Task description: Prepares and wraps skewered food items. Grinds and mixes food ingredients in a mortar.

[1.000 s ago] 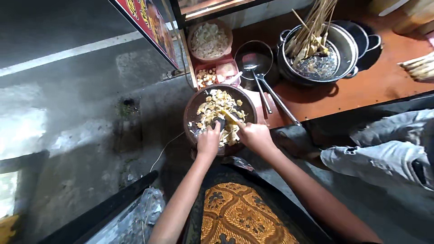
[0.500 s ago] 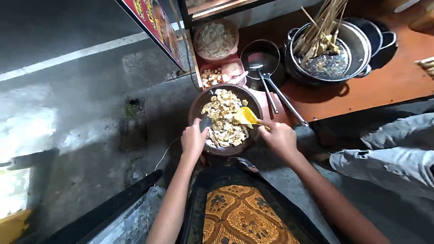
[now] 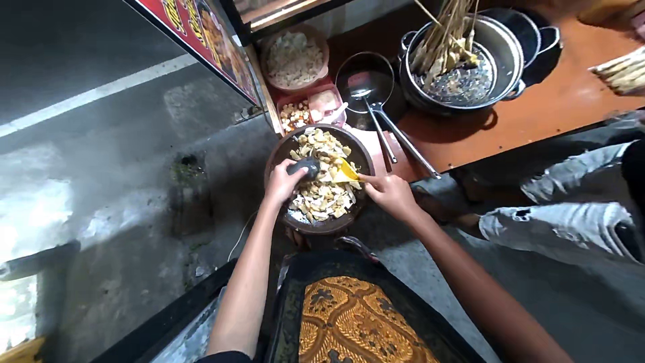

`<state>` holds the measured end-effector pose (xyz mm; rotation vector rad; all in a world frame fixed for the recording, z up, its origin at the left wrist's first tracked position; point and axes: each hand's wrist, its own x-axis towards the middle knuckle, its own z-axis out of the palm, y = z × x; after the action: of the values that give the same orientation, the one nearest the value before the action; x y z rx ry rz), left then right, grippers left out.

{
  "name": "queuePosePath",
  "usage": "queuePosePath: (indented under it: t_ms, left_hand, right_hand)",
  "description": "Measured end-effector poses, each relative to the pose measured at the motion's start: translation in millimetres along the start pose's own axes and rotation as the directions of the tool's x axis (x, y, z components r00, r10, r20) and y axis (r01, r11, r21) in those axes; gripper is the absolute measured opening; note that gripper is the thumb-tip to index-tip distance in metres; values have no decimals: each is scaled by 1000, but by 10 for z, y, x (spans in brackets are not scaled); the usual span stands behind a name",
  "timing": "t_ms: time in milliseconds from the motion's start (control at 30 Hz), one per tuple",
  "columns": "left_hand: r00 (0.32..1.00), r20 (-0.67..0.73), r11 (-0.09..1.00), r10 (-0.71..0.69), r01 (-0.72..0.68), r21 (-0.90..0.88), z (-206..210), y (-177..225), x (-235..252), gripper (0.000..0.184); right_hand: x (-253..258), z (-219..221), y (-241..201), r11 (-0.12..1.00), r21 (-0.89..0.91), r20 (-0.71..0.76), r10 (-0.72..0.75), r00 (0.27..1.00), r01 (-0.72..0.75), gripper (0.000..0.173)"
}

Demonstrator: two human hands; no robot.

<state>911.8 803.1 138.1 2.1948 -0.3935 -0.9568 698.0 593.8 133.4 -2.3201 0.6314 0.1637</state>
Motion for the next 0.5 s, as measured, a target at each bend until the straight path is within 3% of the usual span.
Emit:
queuePosePath:
  t_ms: [100, 200, 267, 333, 433, 500]
  left_hand:
    - [981, 127, 934, 144, -177, 310, 125, 156, -186, 45]
    - [968, 231, 744, 100, -227, 629, 470, 259, -430, 50]
    - [970, 225, 682, 89, -224, 696, 577, 276, -524, 51]
    - [977, 209, 694, 36, -175, 699, 502, 356, -598, 52]
    - [995, 91, 726, 43, -93, 681, 331, 348, -794, 54]
    - [1000, 29, 740, 1, -20, 672, 224, 302, -863, 54]
  right_hand:
    - [-70, -92, -44, 948, -231, -21, -230, 973, 219, 37]
    - [-32, -88, -158, 908, -312, 84, -268, 960, 280, 39]
    - [11, 29, -239, 864, -377, 117, -312, 943, 333, 38]
    - [-13, 112, -312, 825, -438, 135, -333, 933, 357, 38]
    - [-148, 132, -291, 800, -500, -22, -395, 919, 332, 35]
    - [-208, 185, -274, 793, -514, -17, -391, 920, 327, 36]
